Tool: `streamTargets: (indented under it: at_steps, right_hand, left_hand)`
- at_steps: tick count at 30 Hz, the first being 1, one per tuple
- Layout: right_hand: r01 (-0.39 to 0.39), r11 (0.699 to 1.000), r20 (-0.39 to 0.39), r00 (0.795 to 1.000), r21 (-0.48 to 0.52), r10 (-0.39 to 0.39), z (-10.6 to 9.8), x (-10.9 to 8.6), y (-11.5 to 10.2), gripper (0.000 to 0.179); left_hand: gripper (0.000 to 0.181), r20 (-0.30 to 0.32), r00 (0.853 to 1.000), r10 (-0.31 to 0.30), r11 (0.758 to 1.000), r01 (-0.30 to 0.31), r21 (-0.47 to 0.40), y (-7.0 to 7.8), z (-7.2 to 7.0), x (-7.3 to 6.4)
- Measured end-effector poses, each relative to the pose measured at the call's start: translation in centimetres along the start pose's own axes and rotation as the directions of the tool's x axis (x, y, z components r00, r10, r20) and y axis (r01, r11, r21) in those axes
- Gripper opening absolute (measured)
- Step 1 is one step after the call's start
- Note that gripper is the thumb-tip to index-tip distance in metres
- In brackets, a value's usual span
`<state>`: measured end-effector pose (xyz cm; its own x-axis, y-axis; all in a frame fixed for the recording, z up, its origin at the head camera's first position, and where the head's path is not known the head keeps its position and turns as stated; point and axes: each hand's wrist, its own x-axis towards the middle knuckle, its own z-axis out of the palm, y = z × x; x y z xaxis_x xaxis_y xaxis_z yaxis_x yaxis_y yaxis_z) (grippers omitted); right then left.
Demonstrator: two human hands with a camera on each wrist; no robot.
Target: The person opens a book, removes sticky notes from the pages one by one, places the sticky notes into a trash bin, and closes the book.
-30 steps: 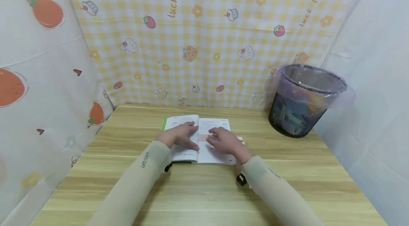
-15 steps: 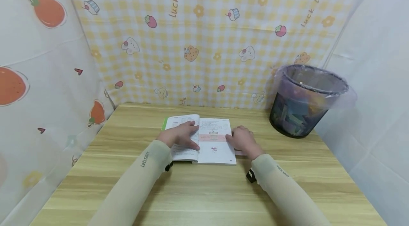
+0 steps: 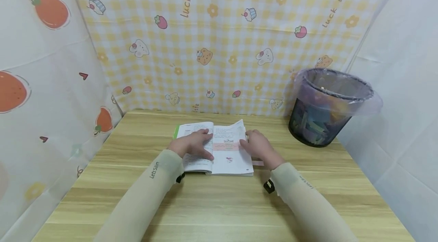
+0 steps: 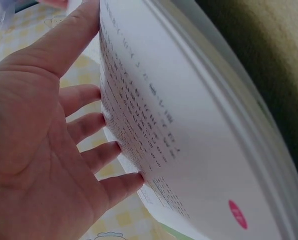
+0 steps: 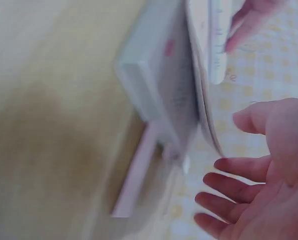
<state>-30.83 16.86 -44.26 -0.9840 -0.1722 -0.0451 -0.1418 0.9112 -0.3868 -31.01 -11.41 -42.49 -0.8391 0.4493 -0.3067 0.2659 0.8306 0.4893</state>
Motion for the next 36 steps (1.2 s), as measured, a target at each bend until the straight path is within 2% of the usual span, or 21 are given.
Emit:
streamTargets:
  at_steps: [2,4,6,7,8,10,13,14,15,16,17,18,19,22,26,31,36]
  right_hand:
    - [0.007,0.995,-0.008,1.0,0.102,-0.006,-0.4,0.1,-0.2,0.061]
    - [0.005,0.976,-0.006,1.0,0.217,-0.003,-0.7,0.1,-0.3,0.061]
    - [-0.003,0.934,0.01,1.0,0.356,-0.001,-1.0,0.1,-0.4,0.06]
    - [-0.012,0.903,0.02,1.0,0.43,0.003,-1.1,0.1,-0.4,0.06]
    - [-0.023,0.865,0.03,0.999,0.501,0.009,-1.2,0.0,-0.4,0.059]
    - [-0.033,0.762,0.055,0.998,0.646,-0.004,-1.2,0.1,-0.5,0.057]
    - [-0.074,0.559,0.099,0.995,0.826,-0.014,-1.1,0.3,-0.7,0.055]
    - [-0.083,0.501,0.111,0.993,0.861,-0.027,-1.0,0.4,-0.8,0.055]
    - [-0.084,0.465,0.12,0.992,0.881,-0.047,-0.8,0.5,-0.9,0.053]
    - [-0.083,0.456,0.125,0.99,0.886,-0.063,-0.6,0.5,-1.0,0.052]
    - [-0.08,0.457,0.126,0.989,0.886,-0.072,-0.4,0.6,-1.1,0.05]
    - [-0.071,0.473,0.126,0.988,0.878,-0.087,-0.1,0.6,-1.3,0.048]
    - [-0.053,0.507,0.12,0.988,0.861,-0.1,0.2,0.6,-1.4,0.047]
    - [0.019,0.642,0.083,0.988,0.767,-0.128,1.0,0.4,-2.1,0.044]
    - [0.125,0.768,0.043,0.98,0.628,-0.195,1.9,-0.1,-3.2,0.044]
    - [0.214,0.855,0.071,0.957,0.473,-0.28,2.8,-0.6,-4.7,0.055]
    - [0.241,0.909,0.175,0.934,0.34,-0.312,3.4,-1.1,-5.7,0.077]
  left_hand:
    - [0.108,0.0,1.0,0.004,1.0,-0.004,0.001,0.0,-0.1,0.0]
    - [0.108,-0.001,1.0,0.01,1.0,-0.01,0.009,0.0,-0.2,0.0]
    - [0.108,-0.003,1.0,0.022,1.0,-0.022,0.02,-0.1,-0.3,0.0]
    - [0.108,-0.005,1.0,0.028,0.999,-0.028,0.022,-0.2,-0.3,0.0]
    - [0.109,-0.009,0.999,0.036,0.999,-0.036,0.025,-0.3,-0.3,0.0]
    - [0.108,-0.016,0.998,0.054,0.998,-0.053,0.033,-0.7,-0.3,0.0]
    - [0.104,-0.038,0.997,0.07,0.997,-0.07,0.017,-1.4,-0.3,-0.2]
    - [0.102,-0.052,0.996,0.077,0.997,-0.077,0.012,-1.7,-0.4,-0.3]
    - [0.1,-0.067,0.994,0.084,0.996,-0.083,0.012,-2.0,-0.5,-0.5]
    - [0.098,-0.085,0.992,0.088,0.996,-0.088,0.011,-2.4,-0.6,-0.6]
    - [0.095,-0.104,0.991,0.089,0.996,-0.088,0.007,-2.7,-0.8,-0.7]
    - [0.093,-0.123,0.988,0.093,0.996,-0.093,0.009,-2.9,-1.0,-0.9]
    - [0.091,-0.14,0.986,0.093,0.996,-0.094,0.003,-3.2,-1.1,-1.1]
    - [0.086,-0.18,0.979,0.094,0.996,-0.094,0.004,-4.0,-1.6,-1.6]
    - [0.083,-0.206,0.974,0.096,0.995,-0.102,-0.021,-4.8,-2.2,-2.4]
    - [0.081,-0.226,0.971,0.076,0.993,-0.095,-0.076,-5.9,-2.4,-3.2]
    - [0.079,-0.24,0.97,0.051,0.992,-0.076,-0.096,-6.8,-2.8,-4.1]
